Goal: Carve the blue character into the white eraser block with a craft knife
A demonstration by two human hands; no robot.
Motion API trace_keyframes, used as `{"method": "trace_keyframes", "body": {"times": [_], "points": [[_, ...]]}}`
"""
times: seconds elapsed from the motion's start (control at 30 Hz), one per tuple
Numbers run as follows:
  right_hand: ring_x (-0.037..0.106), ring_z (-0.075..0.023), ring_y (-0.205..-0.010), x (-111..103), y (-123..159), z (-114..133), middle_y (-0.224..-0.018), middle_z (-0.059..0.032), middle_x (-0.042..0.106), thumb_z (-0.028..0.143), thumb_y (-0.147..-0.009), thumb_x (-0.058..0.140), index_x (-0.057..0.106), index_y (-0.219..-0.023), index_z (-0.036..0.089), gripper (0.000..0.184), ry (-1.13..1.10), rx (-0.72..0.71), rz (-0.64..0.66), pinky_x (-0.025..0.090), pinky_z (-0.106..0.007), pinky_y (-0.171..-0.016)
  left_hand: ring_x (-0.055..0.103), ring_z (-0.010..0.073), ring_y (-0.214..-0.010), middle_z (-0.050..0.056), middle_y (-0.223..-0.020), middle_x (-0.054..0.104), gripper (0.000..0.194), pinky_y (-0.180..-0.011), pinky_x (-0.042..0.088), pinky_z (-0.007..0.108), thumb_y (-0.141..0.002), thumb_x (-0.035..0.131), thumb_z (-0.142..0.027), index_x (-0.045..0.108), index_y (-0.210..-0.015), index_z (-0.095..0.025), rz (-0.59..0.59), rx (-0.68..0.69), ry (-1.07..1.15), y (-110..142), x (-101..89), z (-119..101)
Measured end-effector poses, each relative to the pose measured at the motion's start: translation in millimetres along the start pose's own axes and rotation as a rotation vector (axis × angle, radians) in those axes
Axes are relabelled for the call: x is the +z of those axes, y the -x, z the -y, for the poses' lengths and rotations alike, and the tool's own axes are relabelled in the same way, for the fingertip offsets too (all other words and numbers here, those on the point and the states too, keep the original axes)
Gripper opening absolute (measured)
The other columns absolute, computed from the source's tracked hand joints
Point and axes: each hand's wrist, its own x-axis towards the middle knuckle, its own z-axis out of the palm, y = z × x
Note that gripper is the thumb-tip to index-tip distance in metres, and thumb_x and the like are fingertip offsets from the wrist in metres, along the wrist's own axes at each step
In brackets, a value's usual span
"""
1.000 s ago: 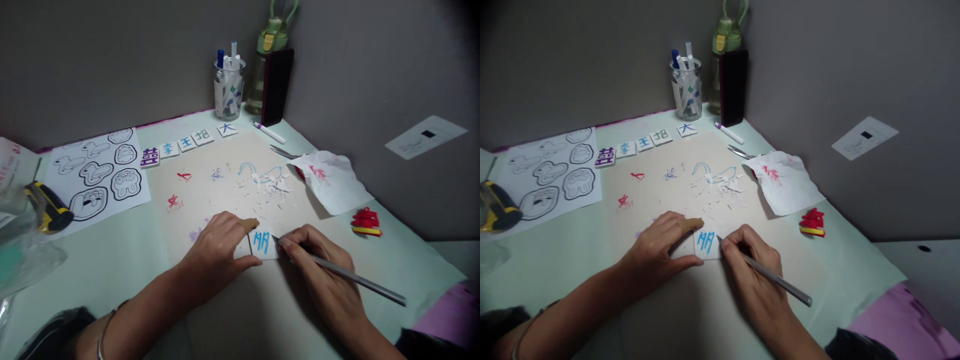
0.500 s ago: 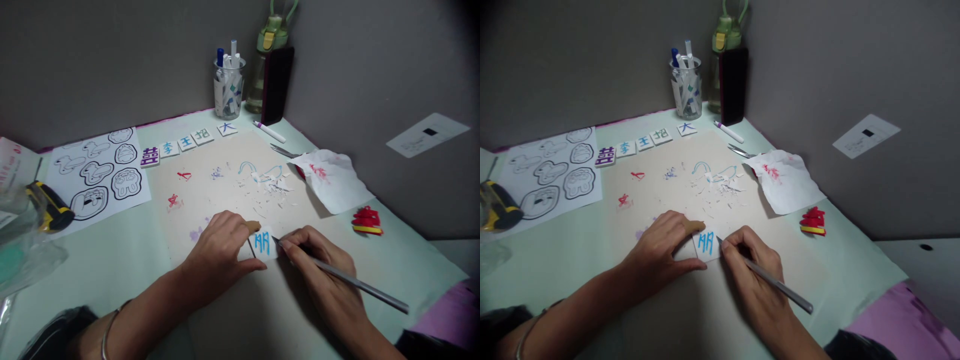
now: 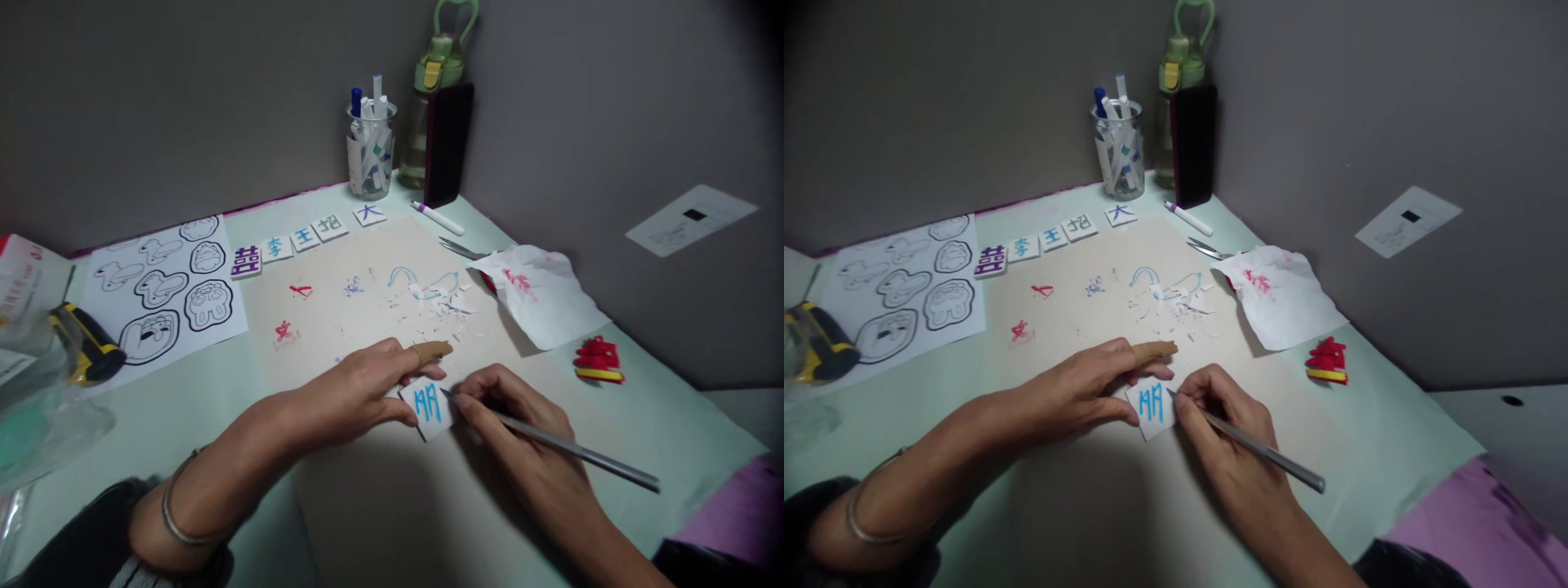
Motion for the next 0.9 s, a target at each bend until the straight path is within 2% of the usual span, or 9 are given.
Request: {"method": "trace_keyframes", "body": {"times": [0.33, 0.57, 0.9], "points": [[0.055, -0.0157, -0.063, -3.1, 0.9, -0.4, -0.069, 0.0000, 0.064, 0.041, -0.089, 0.064, 0.067, -0.075, 0.022, 0.024, -0.025, 0.090, -0.009, 0.042, -0.027, -0.056, 0.060, 0.0209, -0.107, 0.005, -0.131, 0.069, 0.075, -0.097, 0.051, 0.035, -0.087, 0.080, -0.012, 0.044, -0.150, -0.030, -0.042, -0.021, 0.065, -0.5, 3.2, 4.1], [0.061, -0.0183, -0.073, -6.7, -0.4, 0.5, -0.079, -0.0023, 0.072, 0.042, -0.088, 0.066, 0.070, -0.077, 0.023, 0.023, -0.063, 0.146, 0.059, 0.045, -0.028, -0.063, 0.059, 0.0202, -0.103, 0.005, -0.130, 0.070, 0.065, -0.092, 0.052, 0.035, -0.090, 0.078, -0.018, 0.047, -0.146, -0.030, -0.062, -0.013, 0.031, 1.5, 5.0, 4.3], [0.058, -0.0184, -0.066, -6.9, -1.8, 7.6, -0.067, -0.0018, 0.069, 0.043, -0.084, 0.066, 0.070, -0.071, 0.023, 0.024, -0.053, 0.160, 0.027, 0.041, -0.028, -0.056, 0.060, 0.0204, -0.099, 0.005, -0.128, 0.071, 0.062, -0.089, 0.054, 0.034, -0.090, 0.078, -0.023, 0.048, -0.145, -0.030, -0.072, -0.020, -0.019, 0.7, 7.9, 5.0]]}}
